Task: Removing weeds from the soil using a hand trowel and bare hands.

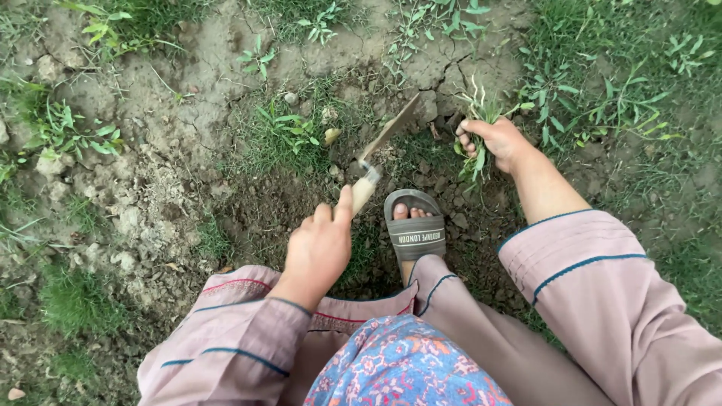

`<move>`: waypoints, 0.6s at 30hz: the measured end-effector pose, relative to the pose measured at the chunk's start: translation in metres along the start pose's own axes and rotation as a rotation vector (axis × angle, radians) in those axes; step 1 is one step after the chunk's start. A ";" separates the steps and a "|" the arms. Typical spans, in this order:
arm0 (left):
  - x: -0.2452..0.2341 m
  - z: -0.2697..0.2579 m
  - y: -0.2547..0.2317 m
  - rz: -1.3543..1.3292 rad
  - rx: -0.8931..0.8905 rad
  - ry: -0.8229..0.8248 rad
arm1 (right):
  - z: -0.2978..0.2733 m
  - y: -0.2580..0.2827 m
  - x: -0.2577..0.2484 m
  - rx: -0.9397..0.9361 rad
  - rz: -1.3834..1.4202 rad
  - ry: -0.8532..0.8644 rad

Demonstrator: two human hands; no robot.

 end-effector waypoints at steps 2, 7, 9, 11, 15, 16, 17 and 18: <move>0.019 0.015 -0.007 0.017 0.008 0.001 | -0.004 0.000 0.001 0.009 -0.027 -0.003; 0.045 0.070 -0.036 -0.016 0.042 0.031 | -0.003 0.007 0.001 -0.021 -0.001 0.019; 0.033 0.079 -0.029 -0.043 0.020 0.070 | -0.003 0.010 0.002 -0.012 -0.012 -0.005; 0.014 0.075 -0.022 -0.064 0.003 0.114 | -0.003 0.005 -0.005 0.000 -0.015 -0.031; -0.039 0.043 -0.004 -0.130 -0.021 0.074 | -0.005 -0.001 -0.023 -0.052 0.034 -0.037; -0.051 0.033 -0.001 -0.182 -0.015 0.034 | -0.009 -0.002 -0.027 -0.067 0.031 -0.048; -0.057 0.030 0.001 -0.178 -0.015 0.037 | -0.012 -0.004 -0.028 -0.066 0.035 -0.046; -0.067 0.029 0.004 -0.305 -0.014 -0.070 | -0.013 -0.003 -0.028 -0.075 0.056 -0.059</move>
Point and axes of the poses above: each hand's wrist, its own z-axis towards the middle knuckle, its own x-axis out of the palm, y = z × x, the point moved 3 cm from there along z, towards the middle knuckle, and after that the axes turned 3 degrees about x, right-handed, at the moved point
